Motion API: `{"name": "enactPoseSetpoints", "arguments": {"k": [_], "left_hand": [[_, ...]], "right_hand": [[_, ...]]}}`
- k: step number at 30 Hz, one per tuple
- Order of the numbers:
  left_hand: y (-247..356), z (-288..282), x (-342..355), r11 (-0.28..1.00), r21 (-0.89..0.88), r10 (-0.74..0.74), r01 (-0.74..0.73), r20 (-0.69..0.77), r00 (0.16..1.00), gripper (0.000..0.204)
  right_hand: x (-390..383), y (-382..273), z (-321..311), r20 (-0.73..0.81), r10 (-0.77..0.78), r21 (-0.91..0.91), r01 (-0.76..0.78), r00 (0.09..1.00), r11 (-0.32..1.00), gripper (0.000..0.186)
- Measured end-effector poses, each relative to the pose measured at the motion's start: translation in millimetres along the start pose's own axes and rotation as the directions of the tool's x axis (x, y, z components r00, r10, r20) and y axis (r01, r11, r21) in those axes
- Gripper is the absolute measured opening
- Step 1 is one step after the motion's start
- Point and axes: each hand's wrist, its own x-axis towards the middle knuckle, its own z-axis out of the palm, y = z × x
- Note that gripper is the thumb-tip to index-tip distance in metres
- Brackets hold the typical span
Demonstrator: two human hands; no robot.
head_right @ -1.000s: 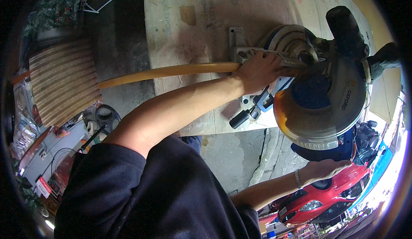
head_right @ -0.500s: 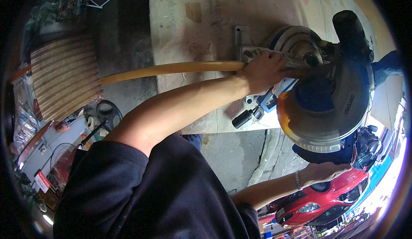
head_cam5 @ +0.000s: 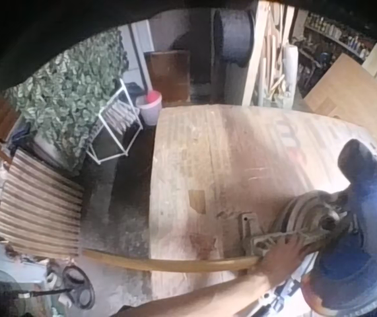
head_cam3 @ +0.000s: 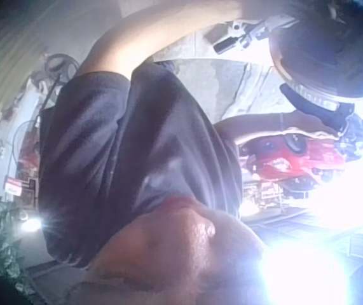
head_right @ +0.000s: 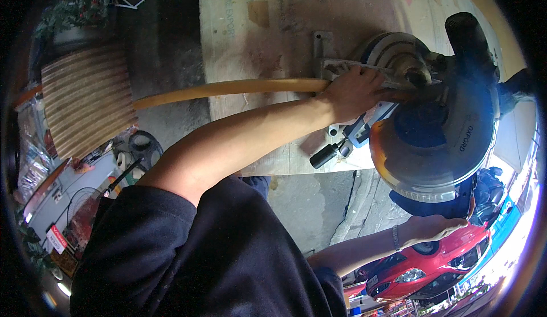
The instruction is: The person uses a miter saw to cut several thin wooden strips into shorter pieces. They position each strip, lower the saw blade to cut, and then remove the cut pieces, repeating the process multiple times.
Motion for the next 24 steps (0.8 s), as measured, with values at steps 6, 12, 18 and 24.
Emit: {"name": "enactPoseSetpoints", "arguments": {"k": [6,12,18,24], "left_hand": [[-1.2,-2.1,-0.6,1.000,-0.013,0.013,-0.013,-0.021,1.000,0.050],[0.5,-2.8,0.0,0.999,0.047,0.011,-0.012,0.028,1.000,0.046],[0.7,-0.6,0.6,0.999,0.048,0.009,-0.009,-0.002,1.000,0.050],[-0.7,-3.9,1.7,0.998,-0.060,0.001,-0.001,-0.008,1.000,0.056]], "right_hand": [[-1.9,4.5,-3.0,0.032,-0.100,0.040,0.098,0.995,0.994,0.060],[-0.7,10.3,-2.8,0.010,-0.129,-0.015,0.129,0.992,0.991,0.061],[10.3,35.7,-9.7,0.024,-0.042,0.025,0.041,0.999,0.999,0.063],[-4.9,20.4,-4.6,0.041,-0.174,-0.027,0.175,0.984,0.984,0.066]]}}
